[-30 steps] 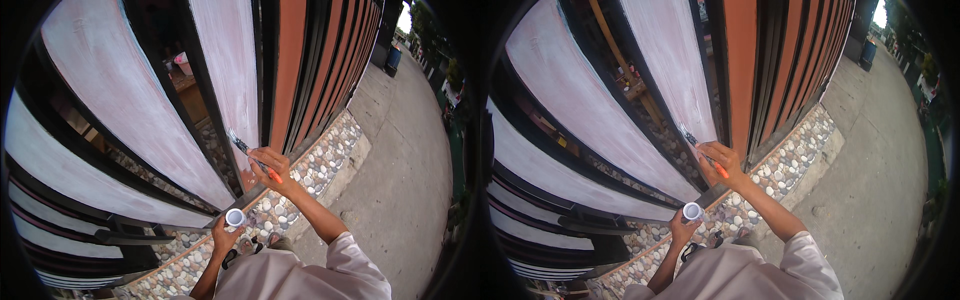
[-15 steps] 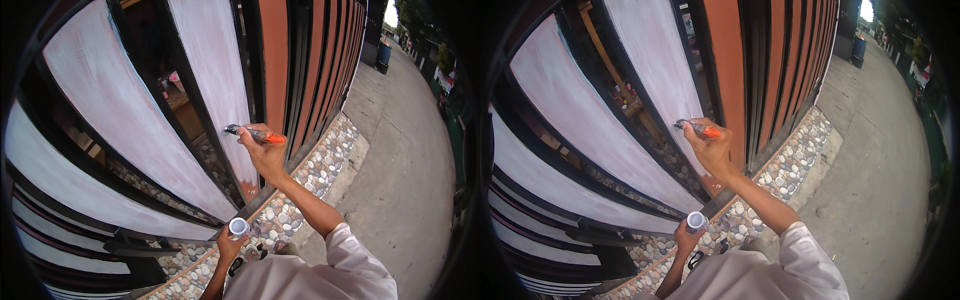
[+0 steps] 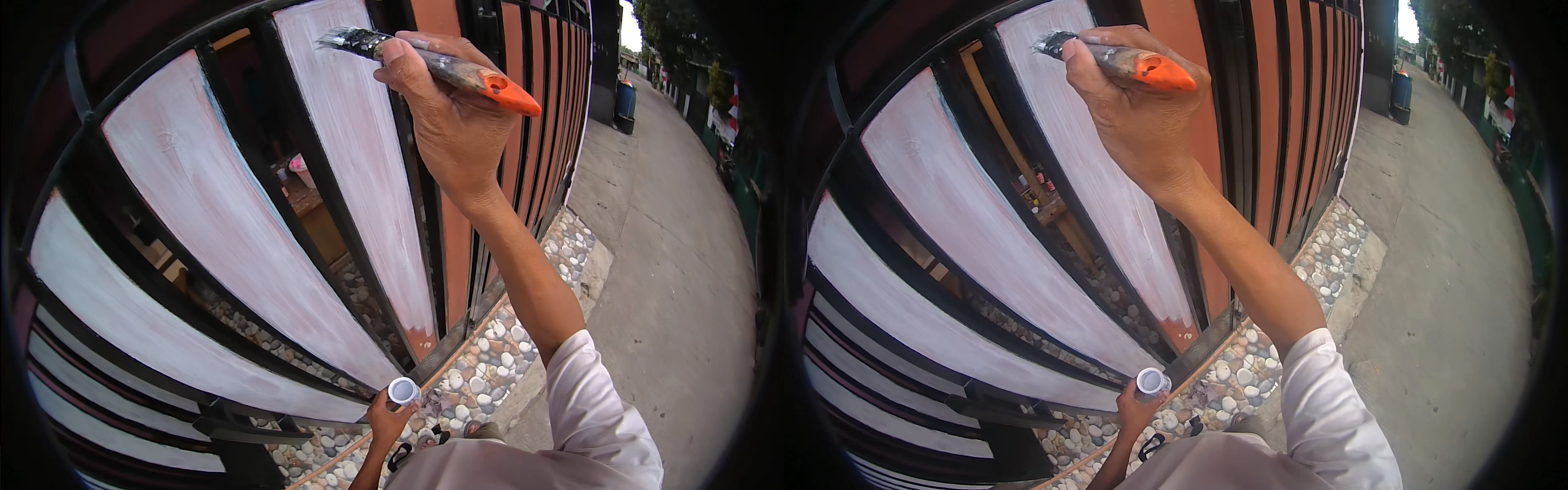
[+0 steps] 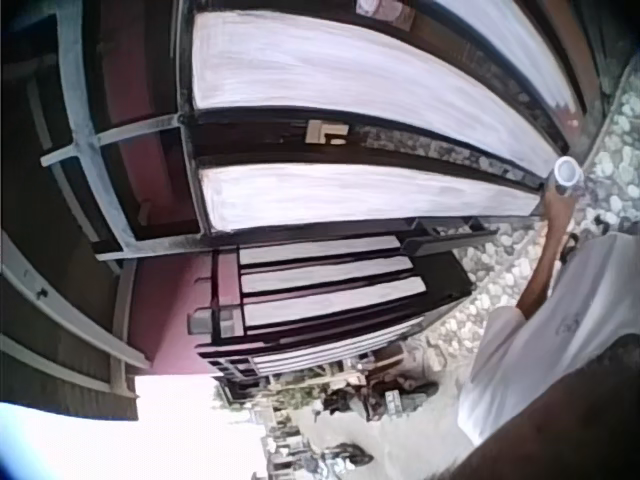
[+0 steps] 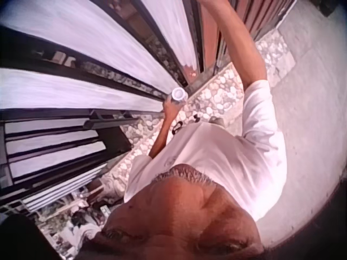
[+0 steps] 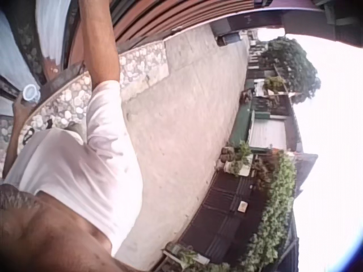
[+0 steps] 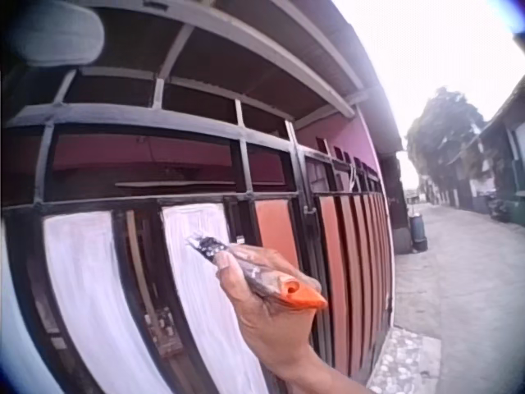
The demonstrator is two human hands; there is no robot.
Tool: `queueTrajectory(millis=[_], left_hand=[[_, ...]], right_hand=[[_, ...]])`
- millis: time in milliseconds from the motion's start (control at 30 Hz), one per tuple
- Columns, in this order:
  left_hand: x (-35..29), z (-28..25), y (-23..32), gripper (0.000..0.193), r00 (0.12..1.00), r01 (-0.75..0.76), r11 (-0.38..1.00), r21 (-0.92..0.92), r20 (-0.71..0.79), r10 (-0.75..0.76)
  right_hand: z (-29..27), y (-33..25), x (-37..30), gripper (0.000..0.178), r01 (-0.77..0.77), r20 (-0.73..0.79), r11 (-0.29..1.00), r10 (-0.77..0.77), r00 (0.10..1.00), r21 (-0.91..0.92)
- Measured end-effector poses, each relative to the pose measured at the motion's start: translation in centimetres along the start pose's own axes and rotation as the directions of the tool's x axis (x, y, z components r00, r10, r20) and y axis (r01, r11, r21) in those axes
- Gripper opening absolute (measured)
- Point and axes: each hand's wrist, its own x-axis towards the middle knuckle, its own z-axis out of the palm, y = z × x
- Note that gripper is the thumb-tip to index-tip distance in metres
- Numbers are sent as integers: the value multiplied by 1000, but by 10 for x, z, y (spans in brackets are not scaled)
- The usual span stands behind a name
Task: The person dips a paintbrush into a small container of paint and paints the vertical slats of a gate.
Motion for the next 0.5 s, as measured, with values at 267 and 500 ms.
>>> queueTrajectory(millis=[267,500], left_hand=[[8,9,-23,59,995,-97,995,27,-4,97],[13,10,-19,59,994,-109,992,65,28,107]], right_hand=[[-49,-32,-84,10,-179,203,905,272,941,-385],[-41,-4,-26,15,-139,71,969,156,985,-205]])
